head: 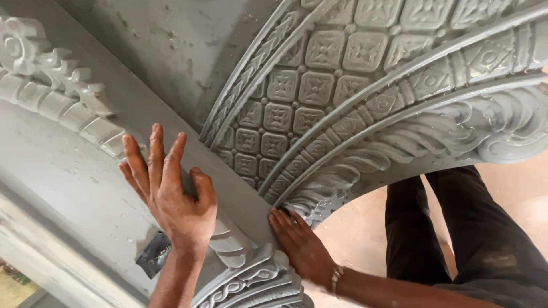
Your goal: The person sands the surface of a large, ornate, grey decorative object using a sanding block. They repeatedly dip the sanding block into a small container of liquid and continue sanding various sections of the object's detailed carvings.
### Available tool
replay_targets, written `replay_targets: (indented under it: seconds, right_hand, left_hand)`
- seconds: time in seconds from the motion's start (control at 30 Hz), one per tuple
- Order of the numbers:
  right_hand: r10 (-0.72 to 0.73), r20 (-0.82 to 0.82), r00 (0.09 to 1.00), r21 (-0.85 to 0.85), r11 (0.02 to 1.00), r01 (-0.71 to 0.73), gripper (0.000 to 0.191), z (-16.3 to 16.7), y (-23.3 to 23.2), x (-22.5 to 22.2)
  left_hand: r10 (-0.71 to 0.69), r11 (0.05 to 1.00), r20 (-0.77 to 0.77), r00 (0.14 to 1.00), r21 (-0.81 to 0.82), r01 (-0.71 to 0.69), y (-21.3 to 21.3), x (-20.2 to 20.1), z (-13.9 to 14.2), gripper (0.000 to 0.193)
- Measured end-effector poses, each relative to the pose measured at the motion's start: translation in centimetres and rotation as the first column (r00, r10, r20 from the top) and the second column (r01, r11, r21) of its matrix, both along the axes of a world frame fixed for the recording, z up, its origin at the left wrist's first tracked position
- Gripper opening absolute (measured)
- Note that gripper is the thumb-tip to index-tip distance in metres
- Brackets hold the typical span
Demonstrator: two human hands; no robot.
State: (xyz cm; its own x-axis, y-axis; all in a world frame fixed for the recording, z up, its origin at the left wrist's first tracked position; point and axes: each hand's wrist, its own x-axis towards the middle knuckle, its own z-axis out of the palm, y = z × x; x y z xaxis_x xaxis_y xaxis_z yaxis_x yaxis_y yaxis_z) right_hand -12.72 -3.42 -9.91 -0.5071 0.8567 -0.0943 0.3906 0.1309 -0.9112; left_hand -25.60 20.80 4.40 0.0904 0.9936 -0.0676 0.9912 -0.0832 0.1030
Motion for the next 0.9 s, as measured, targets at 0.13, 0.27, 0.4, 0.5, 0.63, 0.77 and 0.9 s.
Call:
replay_targets:
  seconds: [0.13, 0.27, 0.4, 0.5, 0.63, 0.77, 0.9]
  right_hand:
    - [0.003, -0.182, 0.983, -0.079, 0.997, -0.018, 0.087, 0.2, -0.2, 0.4]
    - [0.021, -0.129, 0.991, -0.021, 0.999, -0.024, 0.086, 2.4, 6.2, -0.1]
    - [-0.051, -0.177, 0.983, 0.050, 0.997, 0.061, 0.083, 3.2, 15.0, -3.9]
    - [-0.059, -0.161, 0.985, 0.026, 0.998, 0.064, 0.082, 2.3, 12.3, -4.0]
    - [0.007, -0.072, 0.997, -0.103, 0.995, -0.014, 0.080, 1.7, -0.9, 1.2]
    - [0.004, -0.106, 0.994, -0.117, 0.993, -0.017, 0.078, 0.1, -5.5, 1.7]
    - [-0.022, -0.172, 0.985, -0.146, 0.989, -0.004, 0.076, -0.2, -4.4, 1.3]
  left_hand:
    - [0.000, 1.000, -0.004, 1.000, 0.010, 0.000, 0.0, 0.0, 0.0, 0.052]
    - [-0.011, 1.000, 0.014, 1.000, 0.013, 0.010, 0.0, 0.0, -0.1, 0.050]
    - [0.002, 1.000, -0.007, 1.000, 0.011, -0.002, 0.0, -0.1, -0.1, 0.050]
    - [-0.016, 1.000, 0.004, 1.000, -0.006, 0.016, -0.2, -0.3, -0.1, 0.048]
    - [-0.006, 1.000, 0.011, 1.000, 0.001, 0.006, -0.2, -0.4, -0.1, 0.045]
    - [-0.004, 1.000, 0.027, 1.000, 0.005, 0.004, -0.1, -0.3, -0.1, 0.044]
    - [-0.004, 1.000, 0.021, 1.000, -0.006, 0.004, -0.1, -0.3, -0.1, 0.043]
